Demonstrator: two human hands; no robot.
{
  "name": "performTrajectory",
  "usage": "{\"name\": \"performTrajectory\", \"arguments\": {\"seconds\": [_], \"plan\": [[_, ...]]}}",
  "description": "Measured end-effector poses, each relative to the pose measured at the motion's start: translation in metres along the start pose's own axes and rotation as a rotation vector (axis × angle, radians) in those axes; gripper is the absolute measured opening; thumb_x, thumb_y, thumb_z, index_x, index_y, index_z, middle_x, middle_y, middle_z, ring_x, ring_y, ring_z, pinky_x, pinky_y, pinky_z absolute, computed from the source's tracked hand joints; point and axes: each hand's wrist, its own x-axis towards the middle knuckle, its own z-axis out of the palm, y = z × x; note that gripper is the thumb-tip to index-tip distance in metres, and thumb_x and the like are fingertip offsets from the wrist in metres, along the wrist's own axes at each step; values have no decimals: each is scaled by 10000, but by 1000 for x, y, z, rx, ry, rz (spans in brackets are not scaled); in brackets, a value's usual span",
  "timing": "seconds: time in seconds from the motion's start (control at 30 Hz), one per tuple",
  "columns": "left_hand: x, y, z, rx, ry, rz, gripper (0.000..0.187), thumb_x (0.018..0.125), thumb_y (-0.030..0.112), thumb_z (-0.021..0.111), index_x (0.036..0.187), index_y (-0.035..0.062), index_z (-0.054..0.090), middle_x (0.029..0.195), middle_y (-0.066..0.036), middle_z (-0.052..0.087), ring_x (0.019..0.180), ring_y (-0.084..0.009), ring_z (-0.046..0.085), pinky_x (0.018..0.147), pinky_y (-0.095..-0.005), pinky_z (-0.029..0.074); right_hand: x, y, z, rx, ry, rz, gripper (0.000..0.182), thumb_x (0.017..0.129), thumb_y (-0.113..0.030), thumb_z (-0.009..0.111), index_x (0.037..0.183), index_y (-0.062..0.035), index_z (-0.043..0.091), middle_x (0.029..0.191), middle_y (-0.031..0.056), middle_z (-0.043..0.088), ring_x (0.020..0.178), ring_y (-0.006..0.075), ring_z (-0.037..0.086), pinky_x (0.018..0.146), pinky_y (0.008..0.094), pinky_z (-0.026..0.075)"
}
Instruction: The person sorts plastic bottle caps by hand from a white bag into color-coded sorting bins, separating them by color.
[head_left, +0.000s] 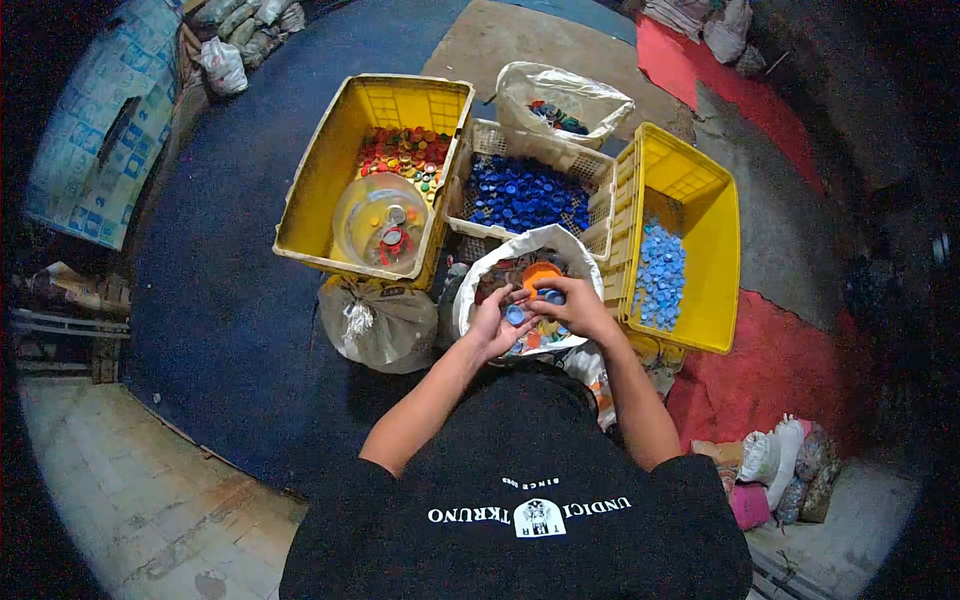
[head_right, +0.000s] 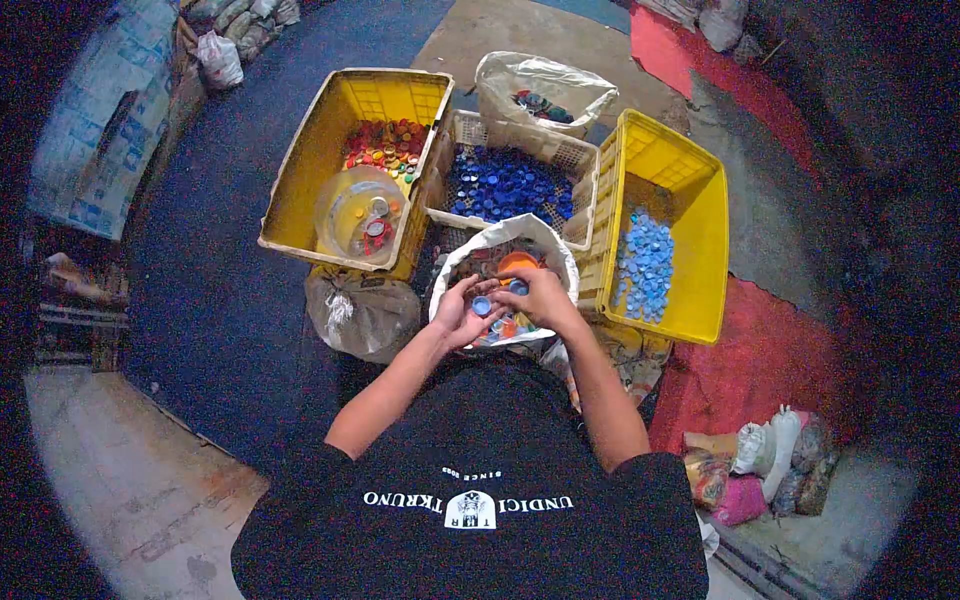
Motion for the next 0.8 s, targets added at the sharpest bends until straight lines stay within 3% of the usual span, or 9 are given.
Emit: {"name": "performTrajectory", "arguments": {"seconds": [0.07,0.17,0.3,0.43,0.73,0.8], "plan": [[-11,1,16,-2,-4,5,380,961,360,447,1121,31,549,1055,-140,607,995,-264,584,935,-420,456,0,-14,6,-109,16,-86,415,737,-254,769,1075,-40,662,985,183,675,901,321,660,794,382,510],[-15,7,11,52,-58,-16,377,960,372,446,1124,48,548,1040,-119,613,943,-259,603,868,-430,486,1,-11,21,-69,-104,-228,433,729,-198,768,1113,-44,640,972,179,678,899,319,661,798,389,510],[-6,6,-10,89,-100,-24,364,964,382,434,1114,74,557,1032,-85,620,872,-250,625,756,-423,519,3,-15,29,-120,-135,-178,432,746,-143,742,1149,-52,616,970,186,676,925,337,653,814,389,507],[-17,11,-11,63,-130,-1,349,972,373,422,1093,78,563,1028,-92,623,887,-258,627,771,-413,527,1,-29,28,-11,-56,-290,450,740,-147,746,1158,-53,611,1005,190,669,931,332,656,795,394,513],[-31,26,-27,-99,-86,5,314,988,287,407,1079,24,553,1040,-141,624,996,-289,621,911,-394,517,4,-36,26,0,2,-125,394,833,-220,663,1168,-23,598,1062,174,659,926,291,667,818,367,520],[-32,29,-36,-79,-72,2,313,986,273,406,1099,16,545,1054,-156,621,1005,-292,619,910,-392,518,4,-5,40,56,12,-65,380,836,-220,660,1155,-22,606,1058,172,660,924,290,666,816,368,519]]}}
